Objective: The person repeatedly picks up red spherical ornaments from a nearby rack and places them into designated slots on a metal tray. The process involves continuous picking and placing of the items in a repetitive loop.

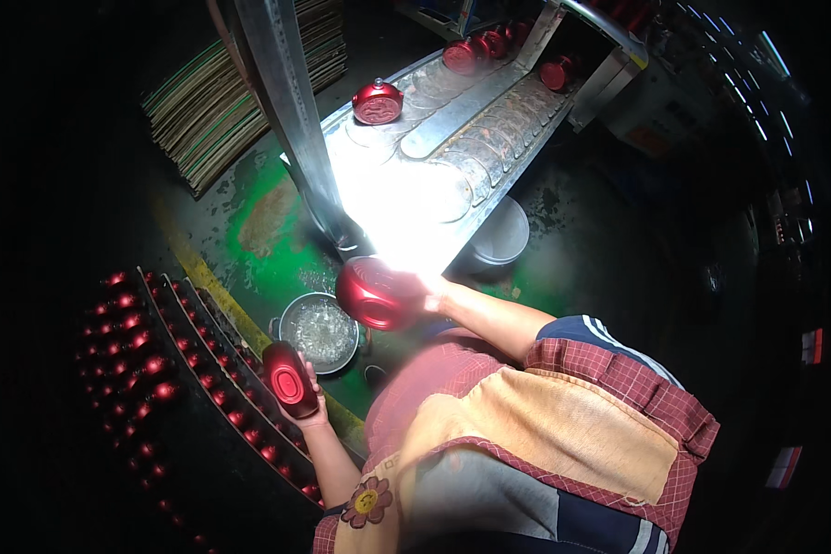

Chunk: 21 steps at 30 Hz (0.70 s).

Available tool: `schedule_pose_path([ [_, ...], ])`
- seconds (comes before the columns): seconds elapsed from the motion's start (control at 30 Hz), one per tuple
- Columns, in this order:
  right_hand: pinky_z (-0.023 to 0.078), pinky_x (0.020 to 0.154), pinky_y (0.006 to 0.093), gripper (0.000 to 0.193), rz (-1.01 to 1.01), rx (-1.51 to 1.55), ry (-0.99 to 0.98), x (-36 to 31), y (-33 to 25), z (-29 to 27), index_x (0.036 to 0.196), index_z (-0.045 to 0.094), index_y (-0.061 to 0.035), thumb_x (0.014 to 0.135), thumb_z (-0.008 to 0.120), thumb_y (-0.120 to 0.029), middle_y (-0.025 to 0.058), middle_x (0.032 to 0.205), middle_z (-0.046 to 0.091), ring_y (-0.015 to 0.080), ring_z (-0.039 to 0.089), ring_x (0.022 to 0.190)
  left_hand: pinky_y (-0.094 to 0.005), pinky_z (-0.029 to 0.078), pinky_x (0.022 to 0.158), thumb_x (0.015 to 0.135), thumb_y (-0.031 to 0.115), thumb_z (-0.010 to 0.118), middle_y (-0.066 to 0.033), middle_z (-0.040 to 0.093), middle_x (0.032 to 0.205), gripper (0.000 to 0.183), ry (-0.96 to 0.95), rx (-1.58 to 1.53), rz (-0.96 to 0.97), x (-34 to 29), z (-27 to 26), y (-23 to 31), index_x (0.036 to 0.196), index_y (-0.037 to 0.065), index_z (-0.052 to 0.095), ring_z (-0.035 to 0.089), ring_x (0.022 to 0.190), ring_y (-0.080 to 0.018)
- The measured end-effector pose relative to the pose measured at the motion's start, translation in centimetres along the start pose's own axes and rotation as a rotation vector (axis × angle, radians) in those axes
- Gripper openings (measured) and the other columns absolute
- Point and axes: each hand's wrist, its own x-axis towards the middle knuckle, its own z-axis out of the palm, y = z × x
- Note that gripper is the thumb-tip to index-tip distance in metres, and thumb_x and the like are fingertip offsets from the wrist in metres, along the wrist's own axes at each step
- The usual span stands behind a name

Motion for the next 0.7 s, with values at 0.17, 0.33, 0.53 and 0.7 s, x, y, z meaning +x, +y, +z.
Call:
schedule_pose_path([
  [0.17,0.049,0.103,0.0386,0.052,-0.396,-0.463,0.473,-8.9,-13.8,-6.4,0.139,0.048,-0.0056,0.090,0.061,-0.015,0.0140,0.132,0.058,0.0248,0.059,0.120,-0.0475,0.040,0.112,0.092,0.021,0.050,-0.0129,0.046,0.148,0.061,0.189,0.643,0.138,8.1,3.9,-10.5,0.150,0.007,0.038,0.047,0.135,-0.0325],
  [0.33,0.046,0.101,0.0339,0.045,-0.886,-1.361,0.786,-10.6,-27.3,-10.7,0.127,0.063,-0.0123,0.084,0.073,-0.014,0.0109,0.125,0.059,0.0218,0.058,0.115,-0.0385,0.045,0.106,0.084,0.009,0.061,-0.0182,0.051,0.139,0.063,0.186,1.198,0.046,21.5,10.3,-24.5,0.145,0.004,0.045,0.052,0.129,-0.0288],
  [0.53,0.046,0.102,0.0401,0.045,-1.110,-1.669,0.867,-6.7,-36.5,-14.5,0.121,0.067,-0.0283,0.079,0.073,-0.012,0.0135,0.132,0.048,0.0365,0.052,0.119,-0.0390,0.041,0.108,0.082,0.011,0.074,-0.0226,0.036,0.152,0.059,0.074,2.108,0.311,35.3,11.5,-41.7,0.139,0.016,0.058,0.048,0.132,-0.0332],
  [0.7,0.052,0.092,0.0444,0.044,-0.901,-1.769,0.938,-3.2,-39.4,-17.5,0.116,0.066,-0.0370,0.080,0.072,-0.013,0.0057,0.136,0.045,0.0340,0.049,0.122,-0.0474,0.043,0.104,0.077,0.013,0.077,-0.0227,0.031,0.154,0.063,0.065,2.367,0.438,41.0,9.1,-49.5,0.136,0.025,0.059,0.046,0.127,-0.0452],
])
